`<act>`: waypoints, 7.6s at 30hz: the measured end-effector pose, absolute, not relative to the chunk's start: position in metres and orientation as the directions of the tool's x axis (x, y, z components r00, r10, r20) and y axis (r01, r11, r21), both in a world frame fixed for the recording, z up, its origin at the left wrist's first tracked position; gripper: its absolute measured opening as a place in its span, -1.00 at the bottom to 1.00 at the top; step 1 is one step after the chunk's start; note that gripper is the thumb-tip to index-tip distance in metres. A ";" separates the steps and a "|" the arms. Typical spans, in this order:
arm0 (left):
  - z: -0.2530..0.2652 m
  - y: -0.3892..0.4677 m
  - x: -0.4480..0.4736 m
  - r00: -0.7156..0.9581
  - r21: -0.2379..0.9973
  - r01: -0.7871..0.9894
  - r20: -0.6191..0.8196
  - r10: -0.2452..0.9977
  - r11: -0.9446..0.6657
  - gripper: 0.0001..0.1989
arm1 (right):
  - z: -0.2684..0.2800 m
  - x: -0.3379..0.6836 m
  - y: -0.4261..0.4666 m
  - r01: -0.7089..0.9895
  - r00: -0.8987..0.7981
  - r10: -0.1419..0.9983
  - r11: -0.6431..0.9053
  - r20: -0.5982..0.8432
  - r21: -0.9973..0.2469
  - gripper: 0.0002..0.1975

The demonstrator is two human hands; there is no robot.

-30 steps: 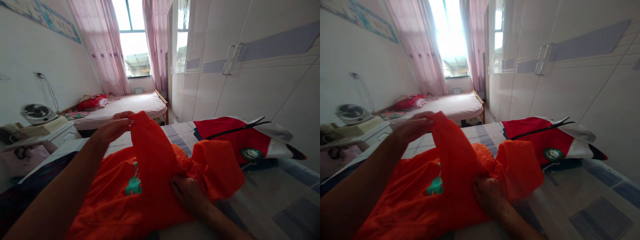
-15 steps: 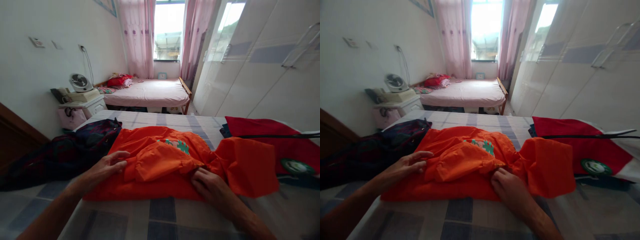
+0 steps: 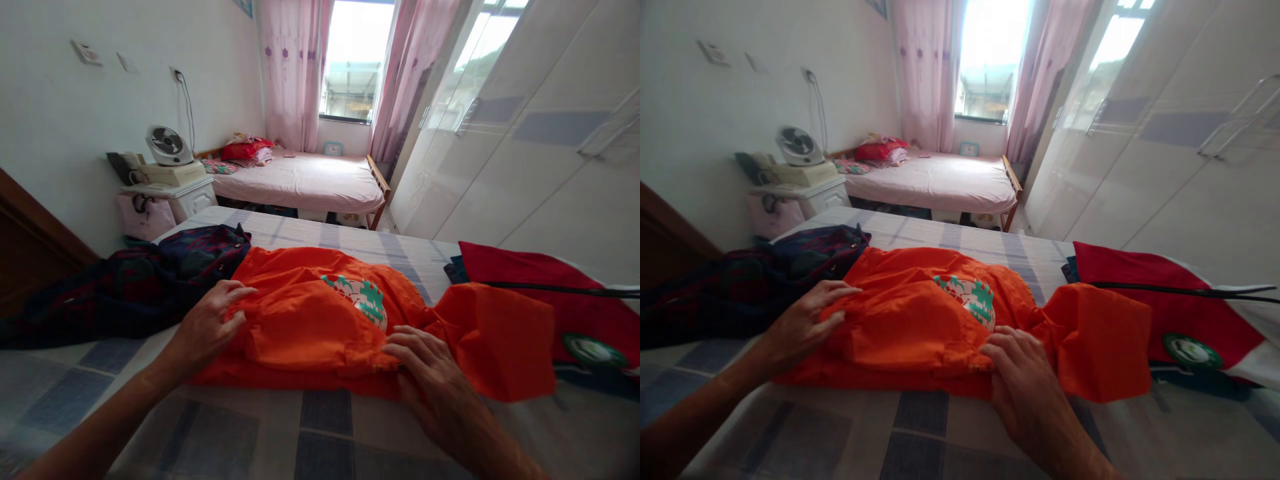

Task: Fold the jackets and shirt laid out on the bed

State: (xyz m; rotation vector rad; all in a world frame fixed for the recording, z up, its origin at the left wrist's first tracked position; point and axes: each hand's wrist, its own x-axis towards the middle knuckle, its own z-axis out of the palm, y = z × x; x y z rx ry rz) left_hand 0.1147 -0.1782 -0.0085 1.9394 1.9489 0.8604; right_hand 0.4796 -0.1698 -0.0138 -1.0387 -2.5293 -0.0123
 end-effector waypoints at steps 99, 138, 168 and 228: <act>-0.079 -0.154 0.098 0.099 0.165 0.973 0.345 0.933 -0.164 -0.54 | 0.007 0.442 -0.089 0.706 -0.369 0.845 0.526 0.388 -0.475 -0.59; -0.043 -0.177 0.092 0.476 -0.109 0.852 0.568 0.672 -0.512 -0.66 | -0.003 0.447 -0.097 0.683 -0.543 0.731 0.671 0.413 -0.289 -0.87; -0.073 -0.164 0.103 0.162 0.157 0.967 0.226 0.961 -0.200 -0.37 | -0.062 0.450 -0.090 0.857 -0.460 0.864 0.492 0.205 -0.153 -0.47; -0.059 -0.204 0.208 0.381 0.138 0.880 0.363 0.850 -0.454 -0.47 | -0.020 0.548 -0.108 0.516 0.156 0.913 -0.401 -0.378 -0.757 -0.49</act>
